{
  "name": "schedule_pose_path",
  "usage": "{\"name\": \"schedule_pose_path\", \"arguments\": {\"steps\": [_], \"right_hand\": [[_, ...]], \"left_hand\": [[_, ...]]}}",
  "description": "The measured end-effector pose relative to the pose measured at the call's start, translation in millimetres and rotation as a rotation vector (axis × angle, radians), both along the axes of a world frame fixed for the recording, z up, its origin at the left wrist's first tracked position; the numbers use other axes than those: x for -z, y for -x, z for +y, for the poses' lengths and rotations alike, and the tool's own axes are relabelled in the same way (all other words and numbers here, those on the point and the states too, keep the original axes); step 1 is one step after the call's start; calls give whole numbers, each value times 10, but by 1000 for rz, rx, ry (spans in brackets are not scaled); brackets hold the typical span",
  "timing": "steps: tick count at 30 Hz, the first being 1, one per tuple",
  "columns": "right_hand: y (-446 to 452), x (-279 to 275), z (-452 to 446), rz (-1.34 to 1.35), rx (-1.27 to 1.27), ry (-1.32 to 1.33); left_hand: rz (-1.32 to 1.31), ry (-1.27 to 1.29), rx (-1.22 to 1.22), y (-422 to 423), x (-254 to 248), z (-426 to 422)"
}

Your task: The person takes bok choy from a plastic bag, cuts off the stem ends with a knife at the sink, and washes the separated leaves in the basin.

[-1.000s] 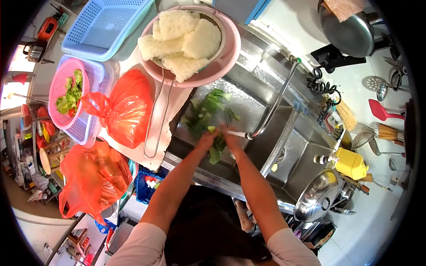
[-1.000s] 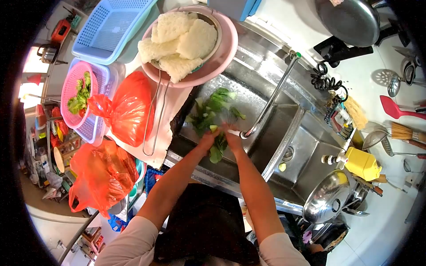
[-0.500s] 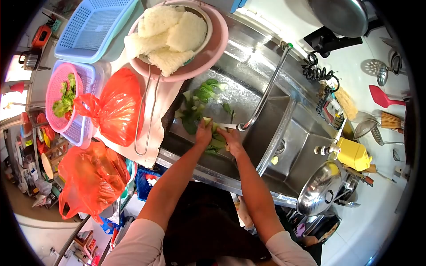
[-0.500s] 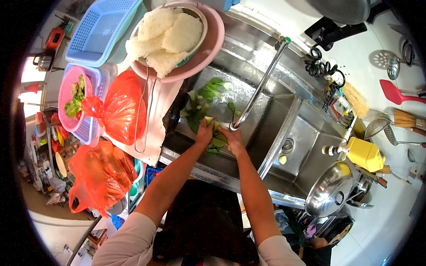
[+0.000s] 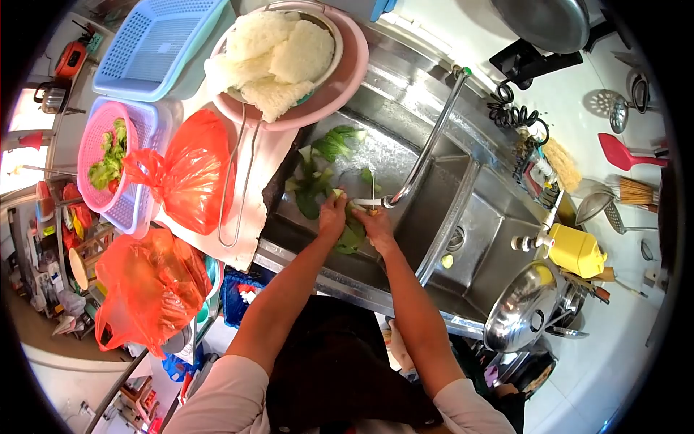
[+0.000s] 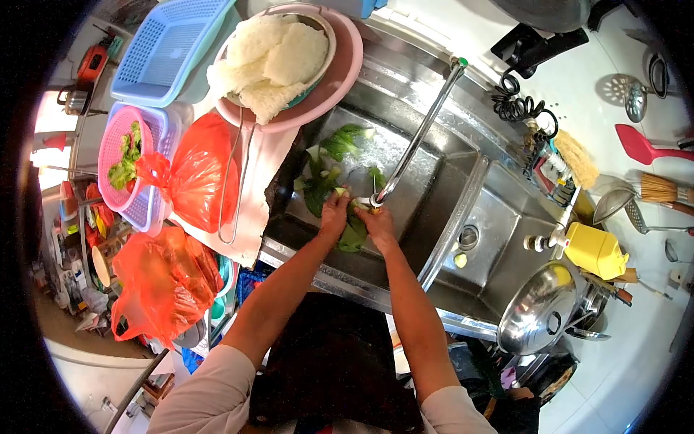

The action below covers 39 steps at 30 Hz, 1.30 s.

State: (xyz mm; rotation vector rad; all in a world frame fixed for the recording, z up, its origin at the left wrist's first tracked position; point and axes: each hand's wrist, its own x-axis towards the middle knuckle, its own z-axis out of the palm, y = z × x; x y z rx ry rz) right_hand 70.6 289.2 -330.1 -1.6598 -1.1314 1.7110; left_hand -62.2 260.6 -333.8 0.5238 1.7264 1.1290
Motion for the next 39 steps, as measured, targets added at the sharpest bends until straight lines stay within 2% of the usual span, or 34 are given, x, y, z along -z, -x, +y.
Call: {"name": "schedule_pose_path", "arguments": {"steps": [3, 5, 8, 11, 14, 17, 20, 23, 26, 29, 32, 35, 38, 39], "right_hand": [[38, -317, 48, 19, -56, 65], [38, -289, 59, 9, -77, 135], [2, -396, 84, -41, -126, 188], [24, -512, 111, -16, -108, 214], [26, -388, 119, 102, -123, 172], [68, -443, 163, 136, -150, 165], [95, -434, 187, 27, -126, 157], [77, -479, 232, -3, -148, 154], [24, -418, 235, -4, -148, 150], [8, -502, 229, 24, -131, 127], [-46, -465, 248, 18, -200, 182], [-47, -480, 262, 56, -231, 210], [15, -531, 281, 11, -211, 173], [27, -539, 288, -25, -201, 154]], "left_hand": [[15, -1, 55, 32, -9, -16], [55, -5, 69, 32, 36, -20], [-35, 20, 70, 72, 49, -43], [290, 35, 99, 135, 429, -108], [225, 107, 155, 290, 464, -84], [184, 226, 178, 416, 93, 20], [390, 363, 354, 460, -147, 108], [220, 209, 291, 414, -444, 104], [-242, 155, 143, 349, -230, 82], [-331, 131, 182, 382, -285, 85], [-308, 251, 207, 448, -337, 98], [-166, 307, 272, 496, -287, 125], [78, 217, 196, 410, 448, 20], [228, 241, 214, 369, 392, 21]]}}
